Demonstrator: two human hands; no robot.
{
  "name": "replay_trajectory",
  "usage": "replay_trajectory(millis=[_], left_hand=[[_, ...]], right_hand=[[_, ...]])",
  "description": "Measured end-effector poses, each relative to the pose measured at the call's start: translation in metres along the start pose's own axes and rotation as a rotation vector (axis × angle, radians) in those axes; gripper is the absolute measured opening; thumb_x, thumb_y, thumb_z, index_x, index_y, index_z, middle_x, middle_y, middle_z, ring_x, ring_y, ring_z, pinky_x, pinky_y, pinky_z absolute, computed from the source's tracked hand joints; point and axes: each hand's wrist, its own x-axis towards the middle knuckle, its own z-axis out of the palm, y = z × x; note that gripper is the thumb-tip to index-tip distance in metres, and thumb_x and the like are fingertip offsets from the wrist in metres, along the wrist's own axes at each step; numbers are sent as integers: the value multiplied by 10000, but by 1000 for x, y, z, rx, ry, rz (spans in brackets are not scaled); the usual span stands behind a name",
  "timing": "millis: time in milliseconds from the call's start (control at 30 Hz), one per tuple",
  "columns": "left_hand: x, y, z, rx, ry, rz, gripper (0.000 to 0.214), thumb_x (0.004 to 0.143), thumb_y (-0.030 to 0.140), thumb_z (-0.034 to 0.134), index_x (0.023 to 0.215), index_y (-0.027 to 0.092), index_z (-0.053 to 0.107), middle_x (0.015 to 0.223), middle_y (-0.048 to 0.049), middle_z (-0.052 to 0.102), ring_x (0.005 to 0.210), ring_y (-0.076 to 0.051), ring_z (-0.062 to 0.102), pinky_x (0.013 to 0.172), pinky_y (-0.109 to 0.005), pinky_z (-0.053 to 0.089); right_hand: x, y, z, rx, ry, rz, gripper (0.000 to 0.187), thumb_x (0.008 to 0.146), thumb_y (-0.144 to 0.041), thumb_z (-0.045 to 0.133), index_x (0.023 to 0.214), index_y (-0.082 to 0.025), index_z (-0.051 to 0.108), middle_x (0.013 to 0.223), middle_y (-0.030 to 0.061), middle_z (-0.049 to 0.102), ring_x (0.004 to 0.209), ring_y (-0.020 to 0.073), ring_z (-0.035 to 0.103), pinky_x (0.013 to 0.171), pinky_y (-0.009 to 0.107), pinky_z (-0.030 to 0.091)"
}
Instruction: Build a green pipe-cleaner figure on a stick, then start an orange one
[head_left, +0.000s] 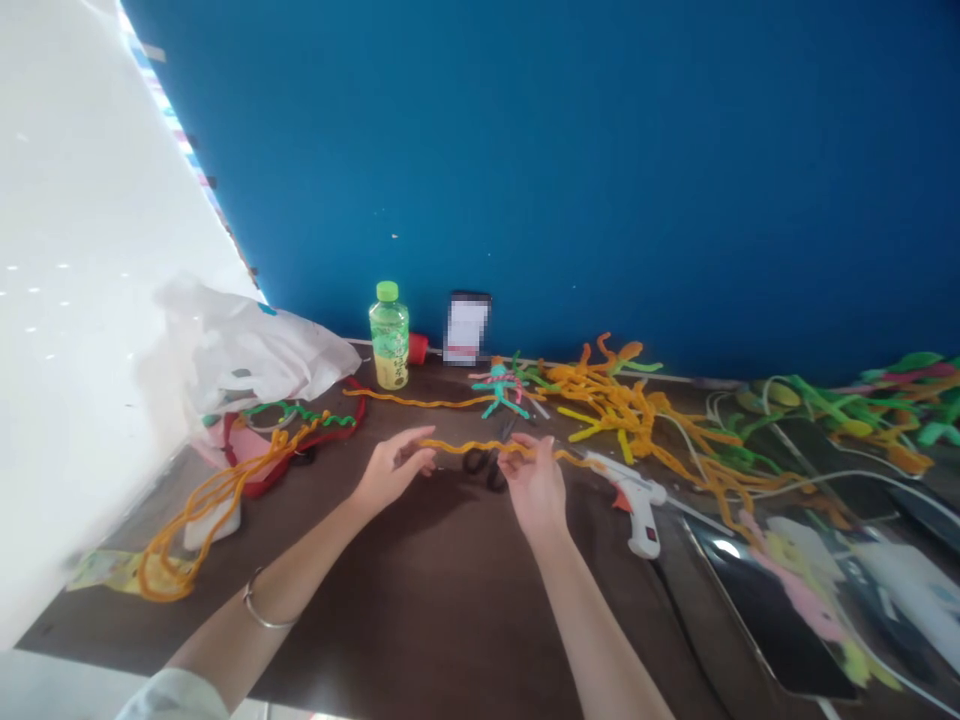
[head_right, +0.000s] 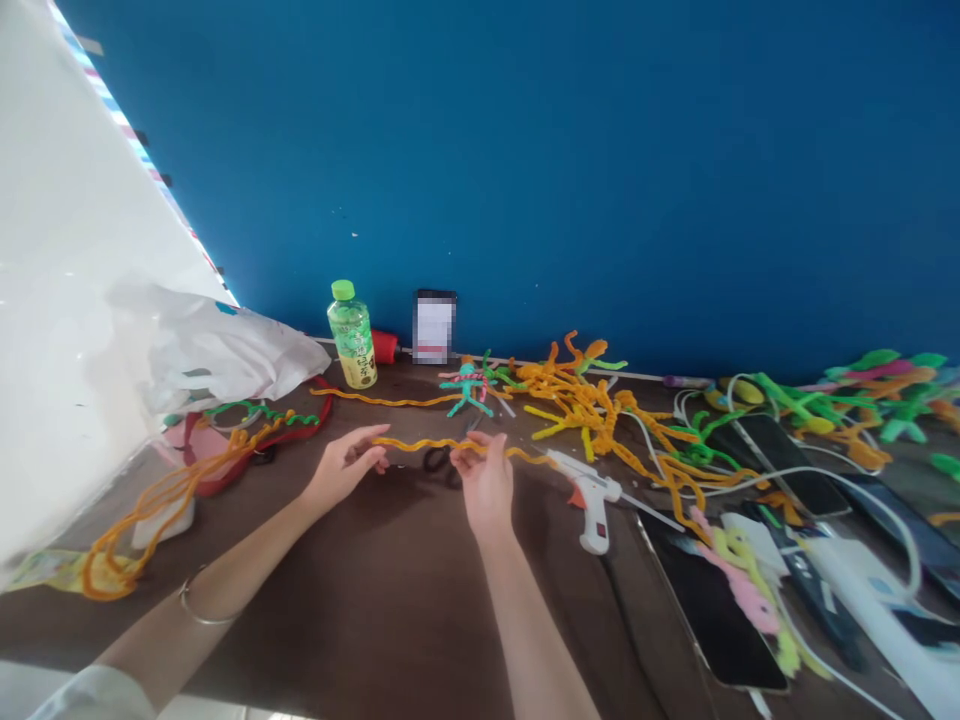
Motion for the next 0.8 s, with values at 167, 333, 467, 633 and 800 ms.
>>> replay_trajectory(millis=[167,333,467,633,800], left_hand=[[4,4,-8,-25,176,-1,257,749,365,556,816,135,649,616,-32,647,527,-136,602,553,-262,516],[10,4,-22,-74,269,2,213,712,336,601,778,143,660,620,-36,643,513,-132,590,528,-247,500],[12,-1,-27,-37,281,44,229,716,320,597,864,154,654,657,-38,652,540,-134,594,551,-248,498],[11,-7,-31,196,254,140,245,771,304,532,952,185,646,699,-43,667,599,-146,613,621,-266,499],[12,-9,-37,357,193,207,217,790,293,503,911,207,663,737,-45,677,642,-154,619,667,-269,480]], right_hand=[[-2,-2,0,-85,0,-93,325,638,-434,688,773,-161,573,638,-26,591,542,95,576,562,242,484],[5,-12,-9,-70,115,-220,271,599,-316,737,747,-168,565,641,-52,581,567,69,579,580,207,486],[9,-18,-13,-43,167,-291,271,596,-304,742,750,-163,569,662,-39,614,603,81,610,647,231,506],[10,-21,-16,-31,152,-345,250,642,-344,703,735,-134,603,696,-7,637,660,102,630,762,293,507],[11,-26,-19,-55,157,-386,254,639,-324,706,794,-154,597,645,-29,627,605,105,624,716,311,513]])
